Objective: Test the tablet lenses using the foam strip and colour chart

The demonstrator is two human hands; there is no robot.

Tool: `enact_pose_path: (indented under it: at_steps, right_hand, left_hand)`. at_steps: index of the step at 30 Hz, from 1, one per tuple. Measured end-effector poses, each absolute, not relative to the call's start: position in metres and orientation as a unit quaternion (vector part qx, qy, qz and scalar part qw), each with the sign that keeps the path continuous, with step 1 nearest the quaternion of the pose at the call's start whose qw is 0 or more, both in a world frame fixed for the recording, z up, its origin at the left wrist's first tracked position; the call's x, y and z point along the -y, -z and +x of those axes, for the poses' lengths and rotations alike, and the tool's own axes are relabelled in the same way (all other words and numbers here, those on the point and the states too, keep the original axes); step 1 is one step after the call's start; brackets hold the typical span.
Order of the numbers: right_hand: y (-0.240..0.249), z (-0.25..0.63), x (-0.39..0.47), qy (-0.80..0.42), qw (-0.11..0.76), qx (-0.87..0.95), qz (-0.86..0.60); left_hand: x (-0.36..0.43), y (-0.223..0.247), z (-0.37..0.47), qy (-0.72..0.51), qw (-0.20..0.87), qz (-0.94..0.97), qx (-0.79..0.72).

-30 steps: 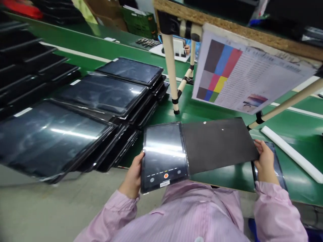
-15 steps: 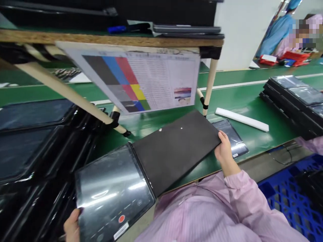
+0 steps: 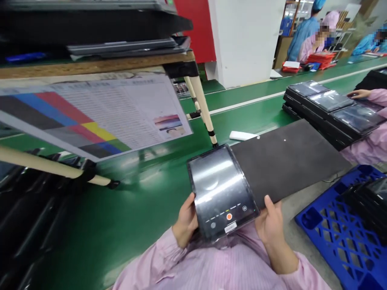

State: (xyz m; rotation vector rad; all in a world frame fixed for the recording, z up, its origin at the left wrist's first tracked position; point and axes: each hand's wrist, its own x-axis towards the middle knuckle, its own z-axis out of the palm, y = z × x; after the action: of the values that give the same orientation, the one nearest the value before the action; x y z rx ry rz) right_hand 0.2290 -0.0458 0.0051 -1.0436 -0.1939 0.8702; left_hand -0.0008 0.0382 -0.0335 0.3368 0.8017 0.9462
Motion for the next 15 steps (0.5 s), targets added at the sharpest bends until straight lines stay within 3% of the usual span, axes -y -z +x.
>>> enact_pose_path:
  at_steps: [9, 15]
  right_hand:
    - [-0.025, 0.331, -0.069, -0.355, 0.822, 0.074, -0.438]
    - [-0.029, 0.363, -0.154, -0.394, 0.791, 0.104, -0.457]
  left_hand:
    - [-0.144, 0.002, 0.107, -0.441, 0.807, 0.266, -0.288]
    - [-0.179, -0.011, 0.096, -0.425, 0.757, 0.371, -0.328]
